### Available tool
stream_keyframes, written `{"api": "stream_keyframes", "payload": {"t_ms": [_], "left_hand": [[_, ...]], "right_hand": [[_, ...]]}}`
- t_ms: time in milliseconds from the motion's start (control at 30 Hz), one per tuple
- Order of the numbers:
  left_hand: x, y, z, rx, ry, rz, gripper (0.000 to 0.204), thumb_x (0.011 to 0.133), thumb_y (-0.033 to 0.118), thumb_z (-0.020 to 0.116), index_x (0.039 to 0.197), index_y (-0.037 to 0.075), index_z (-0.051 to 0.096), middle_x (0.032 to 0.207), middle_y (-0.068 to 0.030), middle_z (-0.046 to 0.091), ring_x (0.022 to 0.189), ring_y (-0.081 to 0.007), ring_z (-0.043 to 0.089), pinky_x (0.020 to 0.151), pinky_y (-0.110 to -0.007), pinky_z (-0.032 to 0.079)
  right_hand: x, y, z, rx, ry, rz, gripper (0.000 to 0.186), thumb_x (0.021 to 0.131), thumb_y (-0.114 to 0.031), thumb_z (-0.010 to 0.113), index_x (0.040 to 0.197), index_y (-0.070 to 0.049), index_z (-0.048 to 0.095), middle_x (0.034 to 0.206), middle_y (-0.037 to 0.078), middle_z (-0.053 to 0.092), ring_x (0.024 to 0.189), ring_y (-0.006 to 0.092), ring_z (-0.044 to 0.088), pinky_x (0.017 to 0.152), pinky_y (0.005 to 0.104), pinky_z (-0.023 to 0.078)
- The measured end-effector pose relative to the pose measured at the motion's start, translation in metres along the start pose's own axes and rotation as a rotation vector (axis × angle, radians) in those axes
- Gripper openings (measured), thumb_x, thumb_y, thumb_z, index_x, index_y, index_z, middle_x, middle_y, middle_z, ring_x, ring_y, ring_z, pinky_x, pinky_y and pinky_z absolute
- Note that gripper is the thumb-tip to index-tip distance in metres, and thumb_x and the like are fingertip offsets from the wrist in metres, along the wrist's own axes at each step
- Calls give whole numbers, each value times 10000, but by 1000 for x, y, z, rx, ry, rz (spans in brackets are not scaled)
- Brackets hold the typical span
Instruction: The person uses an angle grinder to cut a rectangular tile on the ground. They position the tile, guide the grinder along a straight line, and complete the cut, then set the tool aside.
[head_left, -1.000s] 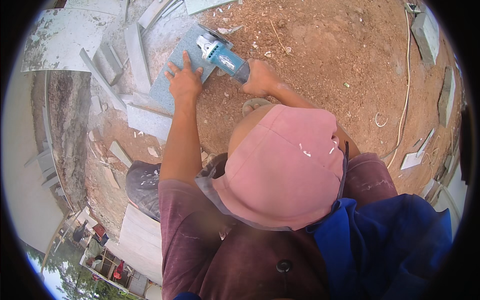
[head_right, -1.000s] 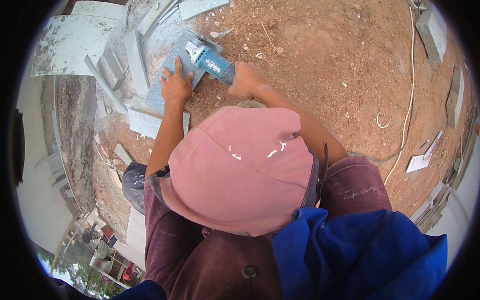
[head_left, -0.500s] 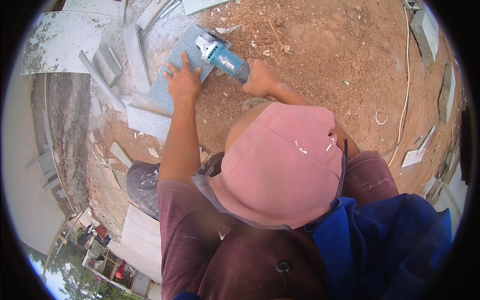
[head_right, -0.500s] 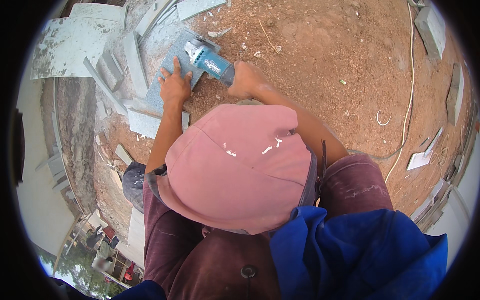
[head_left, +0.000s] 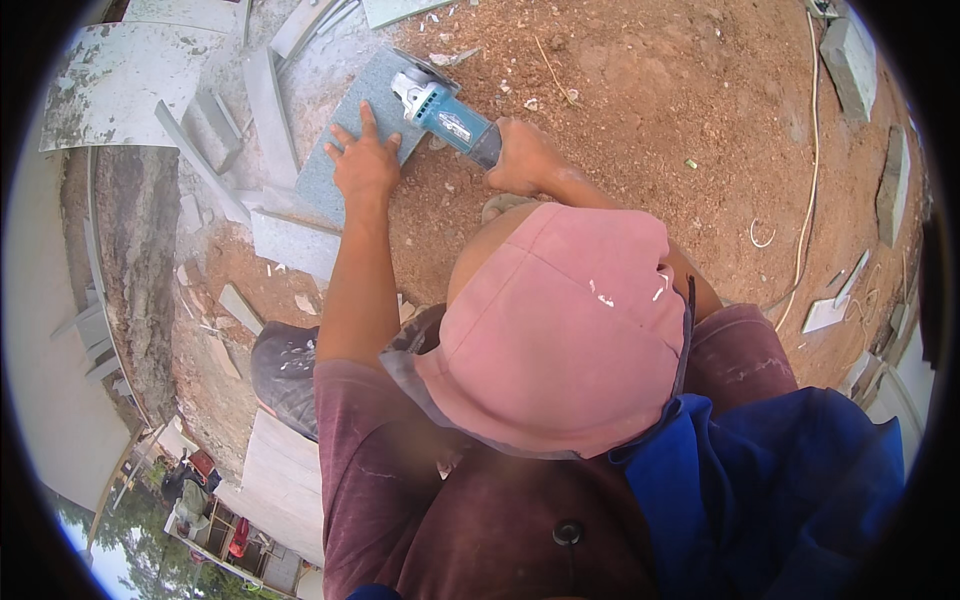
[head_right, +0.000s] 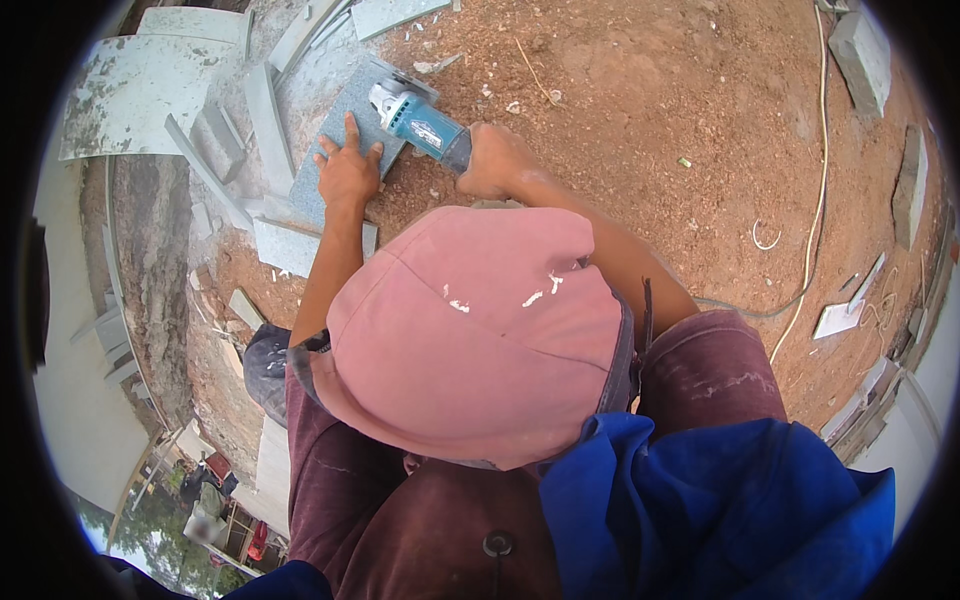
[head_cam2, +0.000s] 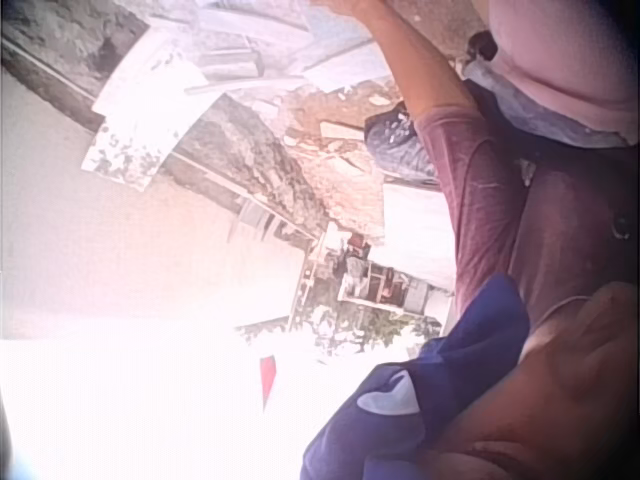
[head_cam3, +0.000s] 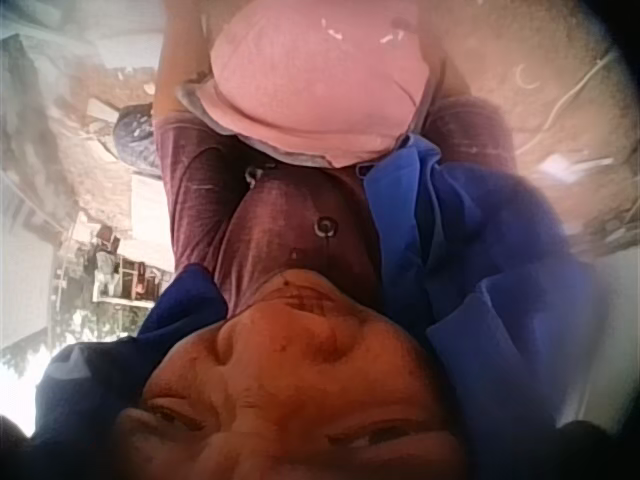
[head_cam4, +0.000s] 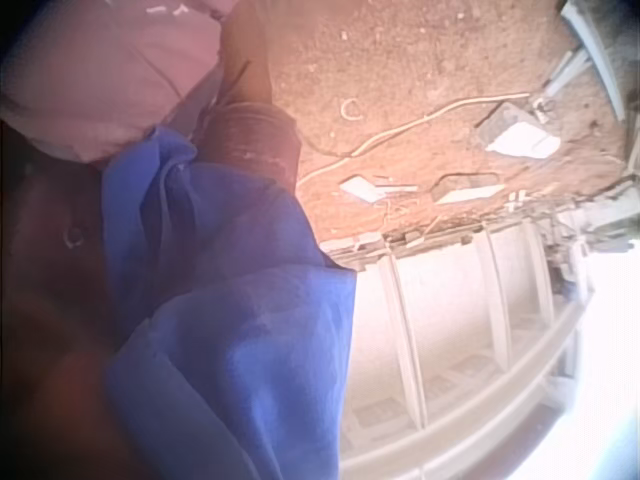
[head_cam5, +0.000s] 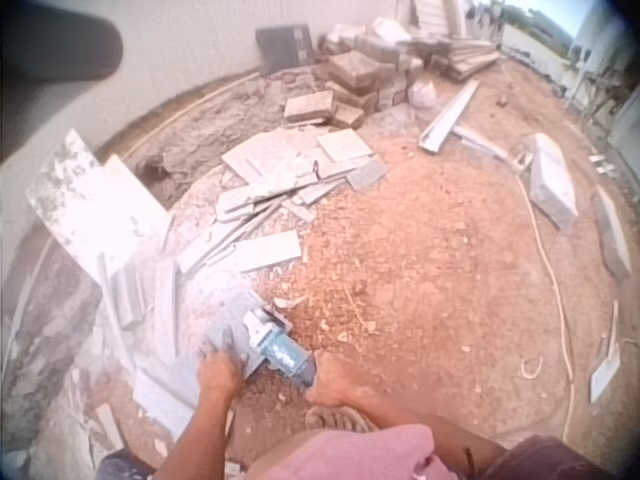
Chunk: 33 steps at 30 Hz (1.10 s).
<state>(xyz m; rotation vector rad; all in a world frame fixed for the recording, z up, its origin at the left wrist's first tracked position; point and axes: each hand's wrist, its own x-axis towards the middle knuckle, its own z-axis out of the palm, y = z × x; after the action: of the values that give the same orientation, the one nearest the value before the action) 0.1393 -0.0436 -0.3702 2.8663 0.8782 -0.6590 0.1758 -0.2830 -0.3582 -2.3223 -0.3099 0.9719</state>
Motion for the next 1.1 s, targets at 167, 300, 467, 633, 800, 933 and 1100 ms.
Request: {"api": "stream_keyframes", "payload": {"t_ms": [167, 300, 467, 633, 800, 933, 1100], "left_hand": [[0, 0, 1, 4, 9, -3, 803, 1017, 544, 607, 1689, 412, 188, 1737, -247, 197, 1558, -519, 269, 1201, -566, 402], [-3, 3, -3, -2, -7, -3, 805, 1020, 508, 623, 1691, 384, 198, 1737, -259, 180, 1564, -524, 244, 1189, -556, 426], [-2, 0, 1, 2, 10, -5, 804, 1019, 540, 606, 1690, 413, 182, 1739, -247, 193, 1560, -517, 266, 1203, -562, 399], [-2, 1, -1, -1, -12, -4, 806, 1024, 503, 620, 1693, 388, 184, 1739, -259, 170, 1567, -525, 233, 1194, -550, 422], [1, -2, 5, 14, 17, -3, 802, 1020, 555, 596, 1690, 422, 177, 1732, -255, 211, 1553, -517, 286, 1214, -554, 385], [0, -2, 5, 16, 16, -1, 801, 1019, 557, 595, 1690, 421, 177, 1733, -253, 210, 1553, -517, 284, 1211, -558, 387], [-1, 1, 1, 4, 1, -2, 803, 1022, 523, 612, 1692, 396, 187, 1736, -260, 183, 1562, -519, 255, 1195, -551, 417]], "right_hand": [[1, 0, 1, 17, 12, -2, 521, 677, -230, 842, 1096, 34, 678, 1041, 279, 736, 1013, 431, 727, 914, 487, 567], [6, 0, 3, 29, 11, 7, 523, 680, -231, 843, 1094, 40, 675, 1044, 282, 736, 1011, 435, 728, 909, 485, 566], [6, 0, 3, 35, 14, -1, 517, 684, -232, 844, 1089, 43, 675, 1039, 287, 737, 1003, 435, 732, 905, 485, 567], [1, -3, -1, 16, 3, 15, 519, 682, -230, 846, 1089, 43, 676, 1030, 285, 737, 1001, 429, 733, 904, 481, 569], [-1, -1, -1, 18, -6, 4, 527, 681, -226, 845, 1100, 45, 675, 1022, 281, 735, 991, 427, 732, 902, 481, 570], [0, 1, 1, 13, -3, 0, 517, 683, -222, 841, 1095, 43, 674, 1020, 280, 735, 990, 426, 730, 900, 482, 568], [5, 1, 3, 28, -2, 14, 507, 686, -220, 839, 1092, 38, 679, 1025, 280, 736, 1000, 426, 730, 906, 481, 567]]}}
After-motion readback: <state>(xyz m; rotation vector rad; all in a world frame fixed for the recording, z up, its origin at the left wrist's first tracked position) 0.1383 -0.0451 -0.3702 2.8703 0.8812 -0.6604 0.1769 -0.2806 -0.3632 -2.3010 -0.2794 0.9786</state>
